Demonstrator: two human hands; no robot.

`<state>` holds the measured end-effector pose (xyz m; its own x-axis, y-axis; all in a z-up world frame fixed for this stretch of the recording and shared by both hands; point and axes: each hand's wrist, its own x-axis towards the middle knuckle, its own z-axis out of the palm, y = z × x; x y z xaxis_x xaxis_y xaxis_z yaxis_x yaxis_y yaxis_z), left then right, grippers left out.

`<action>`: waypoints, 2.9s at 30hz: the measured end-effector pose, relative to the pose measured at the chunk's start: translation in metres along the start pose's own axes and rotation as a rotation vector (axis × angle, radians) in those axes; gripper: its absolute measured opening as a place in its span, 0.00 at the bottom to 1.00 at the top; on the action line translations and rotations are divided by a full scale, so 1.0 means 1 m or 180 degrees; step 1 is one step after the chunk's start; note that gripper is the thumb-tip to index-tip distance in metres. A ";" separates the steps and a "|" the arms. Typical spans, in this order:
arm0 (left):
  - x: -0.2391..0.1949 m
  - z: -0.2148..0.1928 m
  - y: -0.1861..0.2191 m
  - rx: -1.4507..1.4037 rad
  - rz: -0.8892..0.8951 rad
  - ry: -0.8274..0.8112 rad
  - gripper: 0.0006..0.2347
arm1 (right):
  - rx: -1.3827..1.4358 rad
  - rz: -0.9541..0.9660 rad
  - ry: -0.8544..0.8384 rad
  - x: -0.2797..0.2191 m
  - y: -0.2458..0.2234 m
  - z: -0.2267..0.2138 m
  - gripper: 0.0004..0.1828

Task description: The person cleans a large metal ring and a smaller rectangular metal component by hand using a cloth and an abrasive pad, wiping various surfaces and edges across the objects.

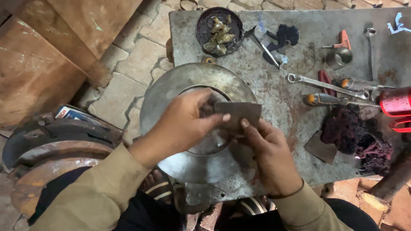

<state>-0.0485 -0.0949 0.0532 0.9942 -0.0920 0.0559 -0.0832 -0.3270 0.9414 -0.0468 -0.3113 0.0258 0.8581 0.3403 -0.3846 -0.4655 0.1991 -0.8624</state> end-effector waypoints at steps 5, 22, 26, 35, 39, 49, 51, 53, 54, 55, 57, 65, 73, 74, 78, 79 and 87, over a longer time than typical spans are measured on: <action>-0.015 0.010 0.012 0.0057 -0.0553 0.0194 0.10 | -0.0576 -0.0355 0.0174 -0.004 0.000 -0.002 0.15; -0.046 0.016 0.007 0.0062 -0.0229 0.0268 0.08 | -0.1175 -0.0114 -0.1088 -0.024 -0.016 -0.011 0.20; -0.051 0.016 0.006 0.0478 0.0402 0.0285 0.10 | -0.0433 0.0493 -0.0753 -0.025 -0.012 -0.010 0.22; -0.046 0.007 0.022 0.0500 -0.0122 0.0909 0.18 | -0.3345 -0.1344 0.0467 -0.018 -0.023 -0.031 0.13; -0.044 0.004 0.015 0.0272 -0.0265 0.1206 0.22 | -0.3820 -0.1500 0.0620 -0.024 -0.030 -0.021 0.14; -0.051 0.005 0.003 0.0551 -0.0111 0.1043 0.17 | -0.4124 -0.1532 0.0415 -0.020 -0.024 -0.012 0.16; -0.049 0.007 0.003 0.0562 -0.0093 0.1025 0.17 | -0.4282 -0.1245 0.0506 -0.019 -0.022 -0.010 0.14; -0.046 0.010 0.003 0.0550 -0.0153 0.1006 0.16 | -0.4224 -0.1084 0.0517 -0.017 -0.022 -0.008 0.14; -0.045 0.010 0.003 0.0622 -0.0142 0.0948 0.16 | -0.4092 -0.1065 0.0487 -0.018 -0.023 -0.008 0.14; -0.045 0.012 0.003 0.0686 -0.0131 0.0882 0.16 | -0.3965 -0.1037 0.0463 -0.019 -0.024 -0.008 0.15; -0.043 0.013 0.003 0.0731 -0.0082 0.0752 0.16 | -0.4133 -0.1224 0.0390 -0.018 -0.022 -0.009 0.13; -0.042 0.011 0.002 0.0872 0.0030 0.0596 0.16 | -0.4142 -0.1406 0.0445 -0.017 -0.026 -0.019 0.14; -0.043 0.017 -0.006 0.1308 0.0512 0.0216 0.18 | -0.4142 -0.1609 0.0518 -0.022 -0.034 -0.011 0.12; -0.043 0.018 -0.006 0.1336 0.0517 0.0172 0.19 | -0.4085 -0.1002 0.0717 -0.023 -0.037 -0.009 0.12; -0.043 0.021 -0.005 0.1389 0.0356 -0.0195 0.19 | -0.3951 0.0023 0.1208 -0.025 -0.050 -0.005 0.14; -0.043 0.020 -0.005 0.1431 0.0477 -0.0224 0.19 | -0.3977 -0.0064 0.1286 -0.026 -0.051 -0.007 0.14; -0.043 0.016 -0.007 0.1570 0.0437 -0.0309 0.19 | -0.3943 -0.1332 0.0434 -0.020 -0.031 -0.018 0.13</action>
<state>-0.0921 -0.1031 0.0387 0.9629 -0.2442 0.1148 -0.2579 -0.7079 0.6575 -0.0459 -0.3411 0.0545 0.9368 0.3495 0.0167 0.2829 -0.7285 -0.6239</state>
